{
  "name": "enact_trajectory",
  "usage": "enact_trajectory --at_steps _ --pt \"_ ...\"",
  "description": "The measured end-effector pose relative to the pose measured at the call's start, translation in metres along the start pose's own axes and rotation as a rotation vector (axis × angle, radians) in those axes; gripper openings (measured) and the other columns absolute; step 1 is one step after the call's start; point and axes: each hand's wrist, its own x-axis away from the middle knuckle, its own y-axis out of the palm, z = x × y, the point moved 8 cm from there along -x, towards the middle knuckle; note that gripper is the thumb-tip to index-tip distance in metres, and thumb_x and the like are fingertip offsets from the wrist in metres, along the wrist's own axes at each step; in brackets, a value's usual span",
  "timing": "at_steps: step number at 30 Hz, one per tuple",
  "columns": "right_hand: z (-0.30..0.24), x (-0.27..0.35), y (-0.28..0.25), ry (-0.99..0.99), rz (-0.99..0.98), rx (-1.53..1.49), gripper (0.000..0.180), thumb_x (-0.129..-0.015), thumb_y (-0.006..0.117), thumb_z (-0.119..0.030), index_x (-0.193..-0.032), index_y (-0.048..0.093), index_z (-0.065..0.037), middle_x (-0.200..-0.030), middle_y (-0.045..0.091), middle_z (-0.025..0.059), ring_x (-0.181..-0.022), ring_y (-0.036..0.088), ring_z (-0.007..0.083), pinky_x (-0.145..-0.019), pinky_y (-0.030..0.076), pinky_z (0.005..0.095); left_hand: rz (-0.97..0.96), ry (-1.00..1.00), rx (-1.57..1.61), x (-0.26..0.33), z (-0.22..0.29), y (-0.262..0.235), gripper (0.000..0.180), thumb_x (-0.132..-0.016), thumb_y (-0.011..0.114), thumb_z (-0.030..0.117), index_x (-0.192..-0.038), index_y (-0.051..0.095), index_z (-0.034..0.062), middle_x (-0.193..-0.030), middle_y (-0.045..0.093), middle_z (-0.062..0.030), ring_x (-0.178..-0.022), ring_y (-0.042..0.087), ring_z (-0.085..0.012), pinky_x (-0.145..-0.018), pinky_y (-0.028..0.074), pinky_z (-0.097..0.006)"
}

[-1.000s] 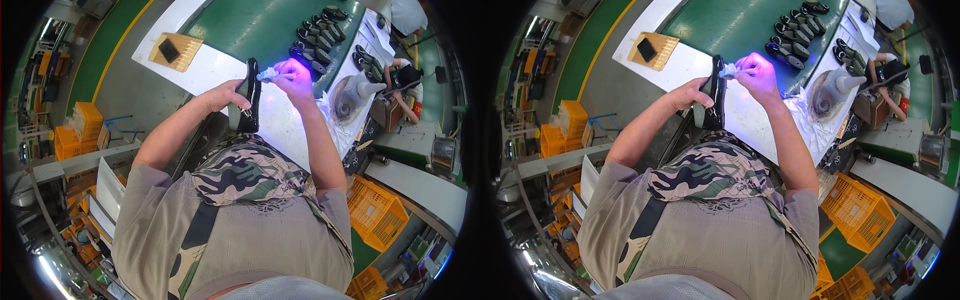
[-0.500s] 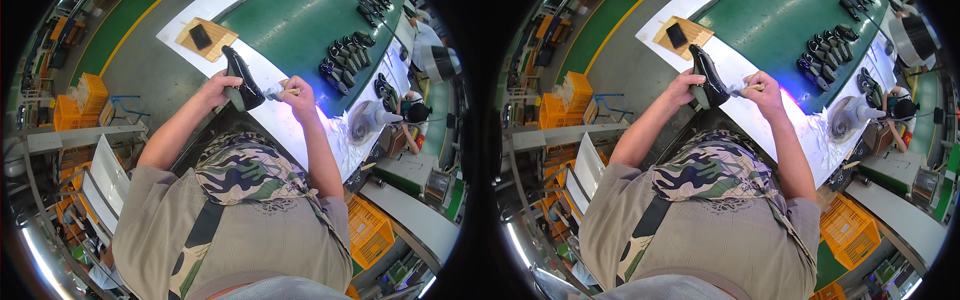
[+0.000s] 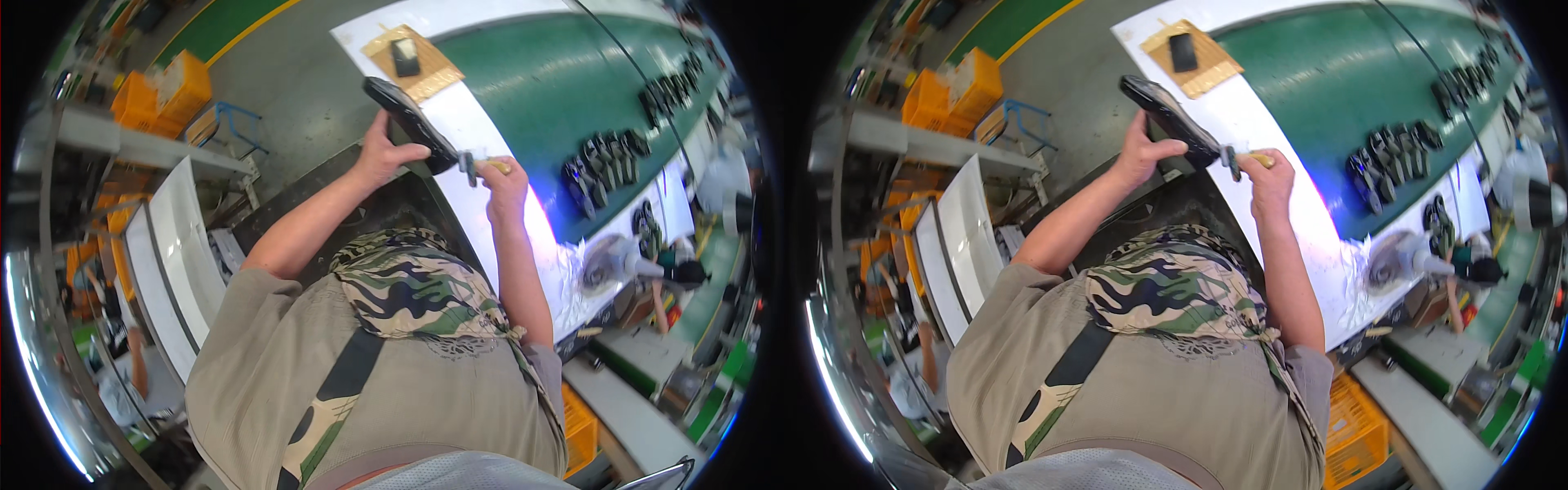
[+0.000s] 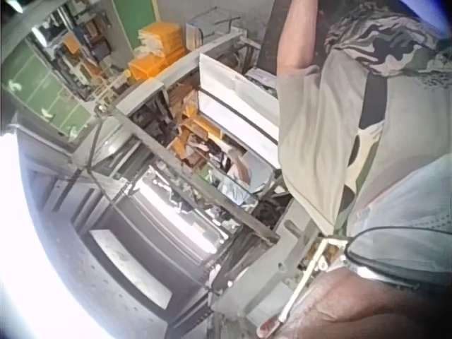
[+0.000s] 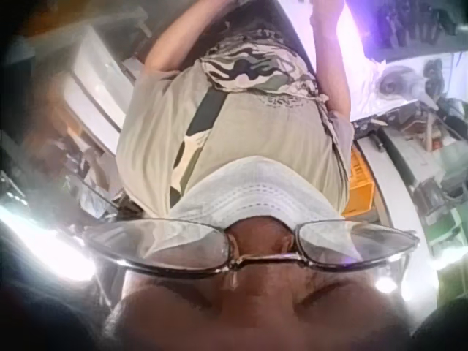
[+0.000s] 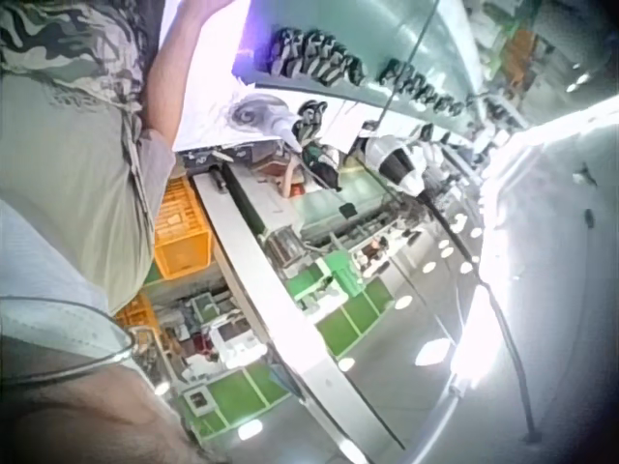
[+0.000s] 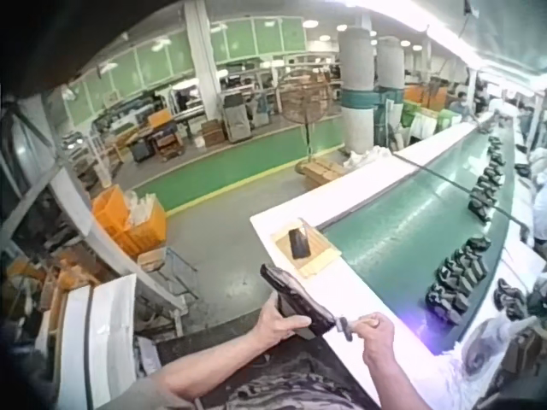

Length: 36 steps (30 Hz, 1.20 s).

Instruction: The person wipes the exterior of black shoes with a small cloth or sponge. The person picks up a shoe from a table, wipes it thoroughly, and places it back down, repeating this process for multiple shoes. A UV light is used to inspect the shoes during the process.

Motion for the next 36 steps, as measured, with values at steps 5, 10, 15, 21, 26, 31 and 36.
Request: enact_trajectory --at_steps 5,10,15,21,26,31,36 --pt "0.017 -0.006 0.027 0.089 -0.149 -0.018 0.017 -0.075 0.075 -0.003 -0.082 0.06 -0.003 -0.072 0.063 0.0048 -0.058 0.055 0.0105 -0.053 0.038 0.0218 0.105 0.096 -0.263 0.027 0.009 -0.015 0.084 -0.058 0.088 0.018 -0.129 0.046 0.0008 -0.114 0.059 -0.0106 -0.111 0.054 -0.021 -0.102 0.039 -0.034" --pt "0.018 -0.002 0.043 0.194 -0.265 -0.19 0.016 -0.082 0.07 -0.003 -0.09 0.057 -0.001 -0.077 0.062 0.0083 -0.064 0.058 0.0144 -0.058 0.048 0.0272 0.202 0.13 -0.254 0.065 0.03 -0.027 0.082 -0.06 0.086 0.017 -0.129 0.046 -0.0017 -0.117 0.058 -0.0119 -0.113 0.053 -0.0205 -0.103 0.038 -0.033" --pt "0.06 0.002 0.017 0.365 -0.342 -0.212 0.011 -0.088 0.064 -0.002 -0.093 0.054 -0.001 -0.083 0.064 0.0127 -0.069 0.063 0.0211 -0.062 0.055 0.0352 0.51 0.059 -0.034 0.122 0.045 -0.098 0.08 -0.062 0.083 0.013 -0.13 0.044 -0.0065 -0.121 0.056 -0.0139 -0.116 0.051 -0.0221 -0.104 0.038 -0.034" --pt "0.114 0.007 -0.033 0.516 -0.388 -0.065 0.008 -0.089 0.06 -0.005 -0.083 0.055 -0.004 -0.077 0.064 0.0102 -0.063 0.06 0.0193 -0.056 0.05 0.0308 1.134 -0.024 -0.491 0.264 0.076 -0.28 0.096 -0.06 0.086 0.022 -0.137 0.036 -0.0083 -0.124 0.055 -0.0207 -0.111 0.058 -0.027 -0.092 0.049 -0.037" --pt "0.127 -0.005 -0.055 0.562 -0.435 -0.05 0.01 -0.087 0.064 -0.006 -0.084 0.055 -0.004 -0.073 0.063 0.0101 -0.059 0.061 0.02 -0.054 0.05 0.03 1.538 -0.243 -0.508 0.456 0.124 -0.401 0.072 -0.063 0.085 0.022 -0.121 0.052 -0.0048 -0.103 0.065 -0.0165 -0.083 0.068 -0.0255 -0.072 0.058 -0.041" --pt "0.119 -0.018 -0.064 0.529 -0.454 -0.028 0.011 -0.086 0.066 -0.007 -0.082 0.055 -0.005 -0.072 0.063 0.0088 -0.058 0.061 0.0195 -0.052 0.048 0.0283 1.801 -0.26 -0.088 0.594 0.145 -0.407 0.05 -0.065 0.084 0.018 -0.105 0.06 0.0004 -0.095 0.067 -0.0111 -0.076 0.069 -0.0261 -0.067 0.06 -0.042" --pt "0.101 -0.034 -0.074 0.476 -0.433 -0.014 0.01 -0.087 0.064 -0.006 -0.084 0.055 -0.004 -0.071 0.062 0.009 -0.058 0.06 0.019 -0.052 0.049 0.0288 1.879 -0.128 0.079 0.639 0.124 -0.405 0.052 -0.063 0.084 0.018 -0.105 0.06 0.0007 -0.096 0.066 -0.0133 -0.08 0.069 -0.0277 -0.069 0.059 -0.042"
